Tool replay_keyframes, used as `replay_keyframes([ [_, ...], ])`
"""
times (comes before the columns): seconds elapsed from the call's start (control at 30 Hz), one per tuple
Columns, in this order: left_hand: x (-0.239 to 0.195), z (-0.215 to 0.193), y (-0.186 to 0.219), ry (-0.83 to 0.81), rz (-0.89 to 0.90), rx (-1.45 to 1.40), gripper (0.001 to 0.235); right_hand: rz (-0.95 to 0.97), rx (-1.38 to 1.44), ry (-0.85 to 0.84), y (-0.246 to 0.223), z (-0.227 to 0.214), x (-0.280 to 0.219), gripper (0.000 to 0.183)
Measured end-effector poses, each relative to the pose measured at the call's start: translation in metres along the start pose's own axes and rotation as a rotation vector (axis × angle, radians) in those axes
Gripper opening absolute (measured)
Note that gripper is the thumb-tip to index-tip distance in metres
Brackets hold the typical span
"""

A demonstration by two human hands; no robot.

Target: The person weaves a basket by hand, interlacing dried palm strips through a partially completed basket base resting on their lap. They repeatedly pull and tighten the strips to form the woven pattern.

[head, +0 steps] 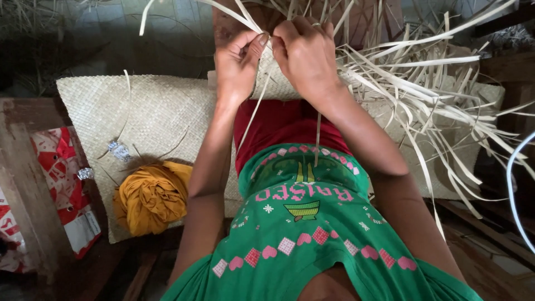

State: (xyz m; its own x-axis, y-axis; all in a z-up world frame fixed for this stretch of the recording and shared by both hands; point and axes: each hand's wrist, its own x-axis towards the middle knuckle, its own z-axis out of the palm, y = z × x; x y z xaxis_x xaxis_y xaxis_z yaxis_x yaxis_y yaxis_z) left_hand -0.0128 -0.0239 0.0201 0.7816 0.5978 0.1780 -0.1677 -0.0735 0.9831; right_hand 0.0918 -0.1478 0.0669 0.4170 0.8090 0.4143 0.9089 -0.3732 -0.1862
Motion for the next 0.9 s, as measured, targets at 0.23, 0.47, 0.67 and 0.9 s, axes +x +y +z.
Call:
replay_keyframes([
  [0.23,0.001,0.002,-0.001,0.006,0.112,0.014,0.007,0.064,0.399,-0.124,0.002,-0.013,0.01,0.014],
  [0.47,-0.004,0.003,-0.006,0.039,0.098,0.027,0.01,0.061,0.431,-0.182,0.005,-0.022,0.012,0.009],
  [0.67,-0.005,0.003,-0.006,0.023,0.081,-0.025,0.008,0.077,0.357,-0.274,0.009,-0.028,0.021,0.016],
  [0.9,0.0,-0.003,-0.008,-0.029,0.012,-0.118,0.015,-0.213,0.066,-0.057,0.024,-0.013,0.022,0.008],
])
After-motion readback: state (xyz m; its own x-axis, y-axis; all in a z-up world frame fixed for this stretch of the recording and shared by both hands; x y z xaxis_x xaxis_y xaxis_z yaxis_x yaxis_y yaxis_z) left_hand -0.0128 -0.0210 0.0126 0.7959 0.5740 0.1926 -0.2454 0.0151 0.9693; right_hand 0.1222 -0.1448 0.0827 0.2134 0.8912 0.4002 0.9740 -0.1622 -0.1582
